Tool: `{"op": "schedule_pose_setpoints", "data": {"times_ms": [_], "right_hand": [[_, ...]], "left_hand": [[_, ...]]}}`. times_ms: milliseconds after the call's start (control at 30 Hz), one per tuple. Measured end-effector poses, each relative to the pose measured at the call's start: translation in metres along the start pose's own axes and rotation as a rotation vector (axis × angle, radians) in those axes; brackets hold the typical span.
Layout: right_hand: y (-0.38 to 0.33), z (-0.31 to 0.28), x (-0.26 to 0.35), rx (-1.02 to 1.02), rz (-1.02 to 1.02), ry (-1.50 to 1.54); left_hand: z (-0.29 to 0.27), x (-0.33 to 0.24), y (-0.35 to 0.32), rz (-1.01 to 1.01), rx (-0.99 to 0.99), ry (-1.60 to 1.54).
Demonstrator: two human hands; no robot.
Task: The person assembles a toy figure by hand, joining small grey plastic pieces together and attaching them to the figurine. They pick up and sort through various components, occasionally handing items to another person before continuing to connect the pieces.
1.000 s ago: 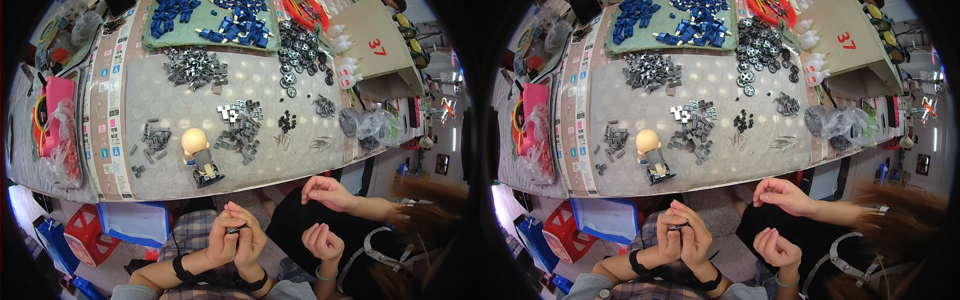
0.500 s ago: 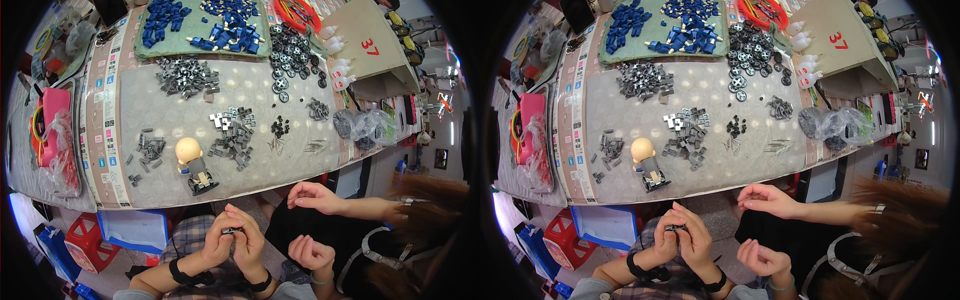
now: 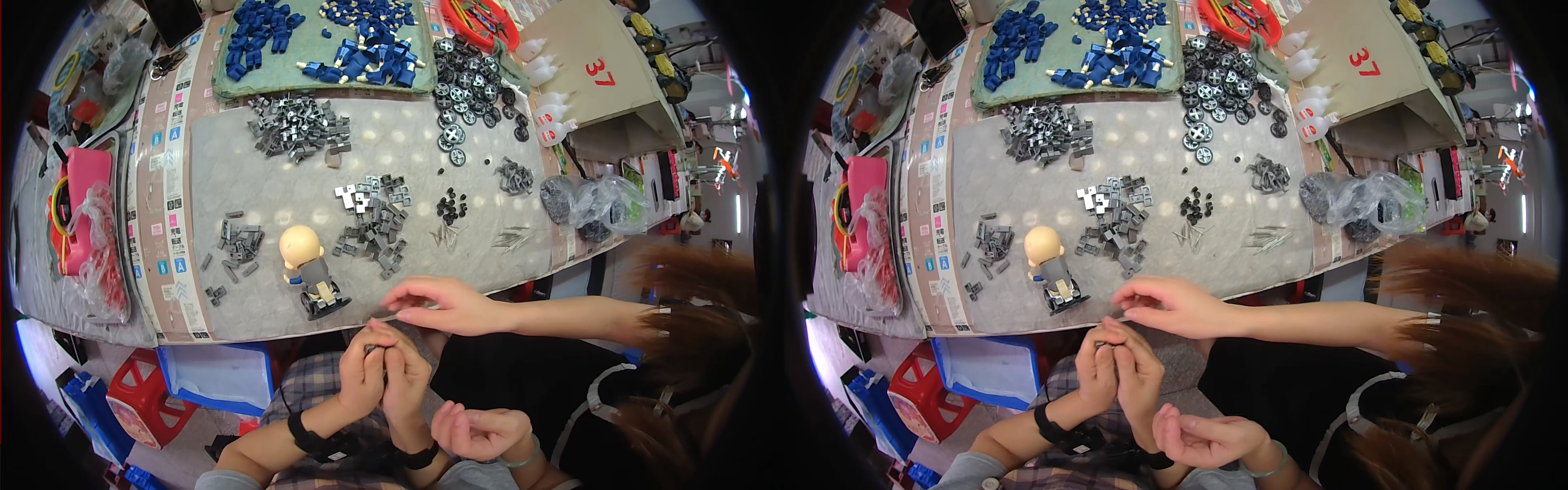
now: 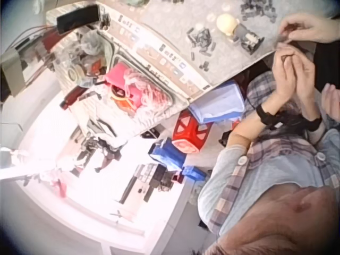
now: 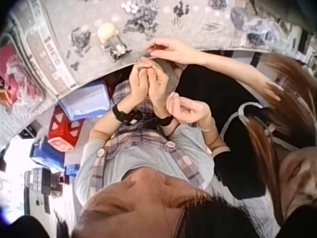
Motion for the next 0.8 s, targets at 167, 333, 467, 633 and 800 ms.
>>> {"op": "schedule_pose_setpoints", "data": {"times_ms": [167, 333, 467, 633, 800], "right_hand": [[0.015, 0.0, -0.01, 0.065, 0.035, 0.044], [0.026, -0.01, -0.019, 0.17, -0.053, 0.018], [0.027, 0.008, -0.005, 0.085, -0.113, -0.033], [0.055, 0.033, 0.004, 0.15, -0.147, 0.198], [0.08, 0.063, 0.004, 0.323, -0.247, -0.19]], "left_hand": [[0.017, 0.018, 0.004, -0.233, 0.029, -0.034], [0.038, 0.019, 0.01, -0.474, 0.196, -0.262], [0.023, 0.03, 0.004, -0.512, 0.166, -0.277], [0.028, 0.022, 0.011, -0.469, 0.05, -0.443], [0.056, 0.003, 0.016, -0.145, -0.363, -0.305]]}}
Point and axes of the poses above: each hand's wrist, its own y-axis towards the middle knuckle, its own z-axis out of the palm, x = y × z, the point moved 1 cm from there along y, towards the middle knuckle, and after that the axes turned 15 degrees about z, right-handed, at the moved point
